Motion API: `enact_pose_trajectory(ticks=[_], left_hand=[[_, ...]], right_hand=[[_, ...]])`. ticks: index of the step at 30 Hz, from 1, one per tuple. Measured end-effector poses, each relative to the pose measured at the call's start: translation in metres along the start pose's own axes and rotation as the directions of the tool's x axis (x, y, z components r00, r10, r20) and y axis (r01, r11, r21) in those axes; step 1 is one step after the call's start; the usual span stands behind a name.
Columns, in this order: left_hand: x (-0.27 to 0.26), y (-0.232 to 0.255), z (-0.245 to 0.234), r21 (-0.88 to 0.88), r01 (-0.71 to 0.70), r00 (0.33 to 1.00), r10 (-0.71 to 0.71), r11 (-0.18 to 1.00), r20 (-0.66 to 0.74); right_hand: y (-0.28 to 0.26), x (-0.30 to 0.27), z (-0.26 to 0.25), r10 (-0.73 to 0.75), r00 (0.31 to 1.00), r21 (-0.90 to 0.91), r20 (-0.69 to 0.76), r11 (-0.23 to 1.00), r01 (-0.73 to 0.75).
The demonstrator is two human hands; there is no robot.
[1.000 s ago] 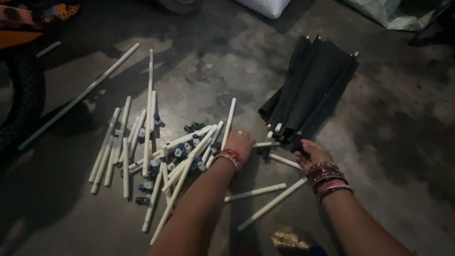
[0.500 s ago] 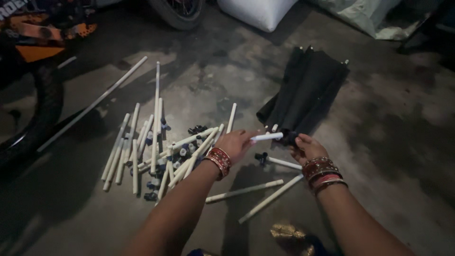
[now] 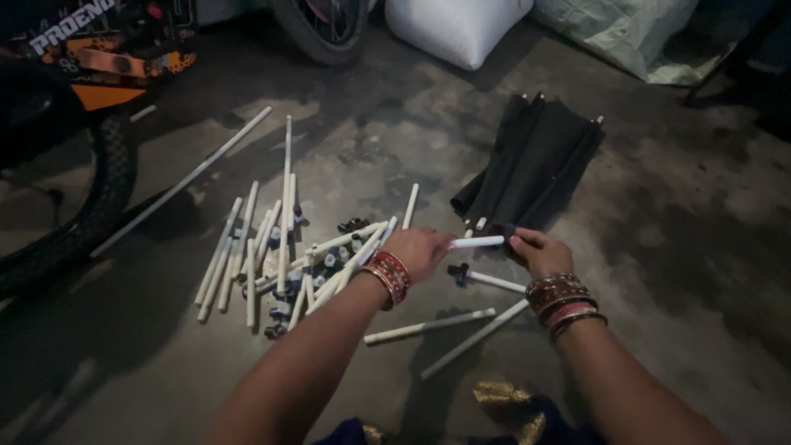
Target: The person sits on the floor and assembles an umbrella by inserting white rods into a folded black canopy. They repeatedly pick up rods and small black connectors, attach them to the canopy, and place the assembled units aside.
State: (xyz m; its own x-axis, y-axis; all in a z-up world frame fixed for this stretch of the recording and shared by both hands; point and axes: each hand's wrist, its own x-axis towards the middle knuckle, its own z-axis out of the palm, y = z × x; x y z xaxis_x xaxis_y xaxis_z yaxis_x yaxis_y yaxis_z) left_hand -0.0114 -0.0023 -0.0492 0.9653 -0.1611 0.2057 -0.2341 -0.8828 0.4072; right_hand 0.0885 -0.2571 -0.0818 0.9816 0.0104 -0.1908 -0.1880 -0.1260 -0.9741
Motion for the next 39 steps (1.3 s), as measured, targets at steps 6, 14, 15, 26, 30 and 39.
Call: enact_pose_trajectory(ticks=[6, 14, 15, 26, 30, 39], left_hand=[[0.005, -0.001, -0.026, -0.023, 0.058, 0.986, -0.053, 0.998, 0.155], [0.001, 0.015, -0.035, 0.066, 0.040, 0.994, -0.047, 0.997, 0.101], [0.001, 0.017, -0.033, 0.109, 0.012, 0.997, -0.021, 0.994, 0.077], [0.008, -0.023, -0.008, -0.130, 0.194, 0.965, -0.165, 0.972, 0.206], [0.006, -0.025, 0.005, -0.293, 0.039, 0.983, 0.015, 0.955, 0.180], [-0.012, 0.028, 0.003, -0.029, 0.063, 0.994, -0.065, 0.998, -0.084]], right_hand=[[-0.041, -0.030, 0.003, -0.195, 0.969, -0.337, 0.153, 0.911, 0.237], [-0.065, -0.034, 0.007, 0.059, 0.991, -0.232, 0.119, 0.972, -0.030], [-0.061, -0.030, 0.007, 0.110, 0.989, -0.205, 0.098, 0.975, -0.088], [-0.018, -0.011, 0.006, -0.140, 0.929, -0.098, 0.341, 0.978, 0.184], [-0.026, -0.025, 0.005, -0.158, 0.897, -0.007, 0.414, 0.984, 0.177], [-0.056, -0.028, -0.003, 0.117, 0.942, 0.002, 0.314, 0.992, -0.124]])
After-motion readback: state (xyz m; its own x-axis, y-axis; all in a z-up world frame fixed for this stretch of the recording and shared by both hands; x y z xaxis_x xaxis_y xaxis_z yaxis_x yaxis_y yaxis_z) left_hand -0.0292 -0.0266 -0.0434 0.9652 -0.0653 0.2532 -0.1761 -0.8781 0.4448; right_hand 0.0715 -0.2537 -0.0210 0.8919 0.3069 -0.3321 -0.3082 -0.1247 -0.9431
